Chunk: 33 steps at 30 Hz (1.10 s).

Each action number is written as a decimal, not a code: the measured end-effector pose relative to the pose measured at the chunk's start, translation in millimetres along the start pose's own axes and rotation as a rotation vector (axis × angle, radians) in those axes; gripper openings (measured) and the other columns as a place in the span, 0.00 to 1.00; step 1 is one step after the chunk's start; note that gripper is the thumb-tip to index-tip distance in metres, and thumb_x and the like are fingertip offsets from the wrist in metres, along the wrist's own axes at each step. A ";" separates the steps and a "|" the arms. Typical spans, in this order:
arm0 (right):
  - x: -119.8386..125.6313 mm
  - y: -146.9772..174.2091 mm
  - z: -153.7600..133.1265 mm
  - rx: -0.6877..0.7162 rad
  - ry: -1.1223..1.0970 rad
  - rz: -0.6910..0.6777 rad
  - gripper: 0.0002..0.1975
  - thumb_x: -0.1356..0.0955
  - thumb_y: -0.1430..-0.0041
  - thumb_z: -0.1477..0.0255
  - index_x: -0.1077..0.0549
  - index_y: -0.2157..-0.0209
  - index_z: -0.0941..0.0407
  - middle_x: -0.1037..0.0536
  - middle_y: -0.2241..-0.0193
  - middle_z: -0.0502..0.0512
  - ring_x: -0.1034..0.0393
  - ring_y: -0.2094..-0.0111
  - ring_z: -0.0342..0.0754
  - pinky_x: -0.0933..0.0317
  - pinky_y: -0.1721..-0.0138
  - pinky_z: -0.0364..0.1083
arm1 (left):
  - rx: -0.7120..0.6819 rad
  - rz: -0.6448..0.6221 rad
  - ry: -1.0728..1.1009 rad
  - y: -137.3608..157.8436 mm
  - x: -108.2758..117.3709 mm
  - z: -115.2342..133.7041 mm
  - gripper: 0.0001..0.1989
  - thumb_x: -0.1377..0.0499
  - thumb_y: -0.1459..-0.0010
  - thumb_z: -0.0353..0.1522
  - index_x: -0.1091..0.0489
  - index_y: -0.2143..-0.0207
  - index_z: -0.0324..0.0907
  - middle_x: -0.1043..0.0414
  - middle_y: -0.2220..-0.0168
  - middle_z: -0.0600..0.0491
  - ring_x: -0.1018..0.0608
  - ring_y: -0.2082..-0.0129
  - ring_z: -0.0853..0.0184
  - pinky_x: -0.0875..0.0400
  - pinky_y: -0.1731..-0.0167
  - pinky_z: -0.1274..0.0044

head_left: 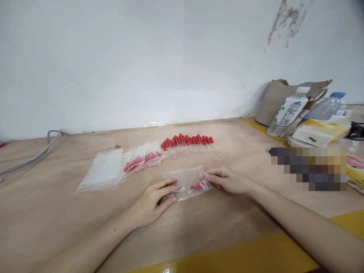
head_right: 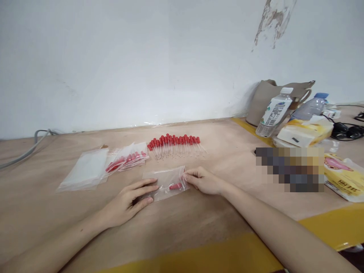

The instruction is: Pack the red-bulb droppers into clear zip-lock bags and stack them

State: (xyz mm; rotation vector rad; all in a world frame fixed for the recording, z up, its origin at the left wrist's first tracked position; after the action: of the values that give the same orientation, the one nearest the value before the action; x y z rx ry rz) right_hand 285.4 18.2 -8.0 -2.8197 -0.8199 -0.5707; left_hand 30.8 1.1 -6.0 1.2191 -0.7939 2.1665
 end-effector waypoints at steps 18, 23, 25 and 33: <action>85.2 -50.3 50.8 -0.329 0.471 0.927 0.09 0.32 0.56 0.65 0.29 0.74 0.55 0.27 0.76 0.52 0.35 0.75 0.44 0.46 0.76 0.42 | -0.036 -0.027 -0.113 4.0 0.1 0.0 0.17 0.52 0.38 0.31 0.36 0.47 0.47 0.43 0.41 0.50 0.42 0.41 0.59 0.43 0.45 0.61; 93.7 -78.4 50.4 -0.436 0.542 0.979 0.09 0.32 0.55 0.65 0.28 0.73 0.55 0.25 0.70 0.57 0.32 0.69 0.50 0.44 0.70 0.45 | -0.035 -0.028 -0.114 4.2 2.2 1.3 0.17 0.51 0.38 0.32 0.36 0.47 0.47 0.41 0.42 0.49 0.39 0.42 0.58 0.43 0.45 0.59; 93.3 -85.2 55.0 -0.438 0.524 0.992 0.10 0.32 0.55 0.64 0.28 0.73 0.56 0.25 0.68 0.59 0.32 0.66 0.52 0.43 0.68 0.46 | -0.038 -0.020 -0.115 4.0 2.8 1.4 0.17 0.50 0.39 0.32 0.36 0.47 0.48 0.41 0.43 0.50 0.39 0.42 0.58 0.43 0.45 0.59; 107.7 -93.9 72.5 -0.498 0.315 0.992 0.19 0.31 0.58 0.63 0.30 0.64 0.58 0.26 0.66 0.61 0.32 0.65 0.51 0.40 0.69 0.45 | -0.039 -0.011 -0.110 4.9 0.2 -1.2 0.17 0.50 0.39 0.32 0.36 0.47 0.48 0.41 0.43 0.50 0.39 0.43 0.58 0.45 0.44 0.60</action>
State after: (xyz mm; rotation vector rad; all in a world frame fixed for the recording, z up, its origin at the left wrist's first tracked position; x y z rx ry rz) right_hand 341.2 167.0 -28.0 -2.8969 0.8558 -1.0508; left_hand 26.7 -1.3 -7.5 1.3289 -0.8685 2.0801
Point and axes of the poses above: each hand's wrist, its own y-axis away from the middle knuckle, its own x-axis out of the back of the hand, z = x × y, the point moved 2 cm from there along -y, towards the middle knuckle
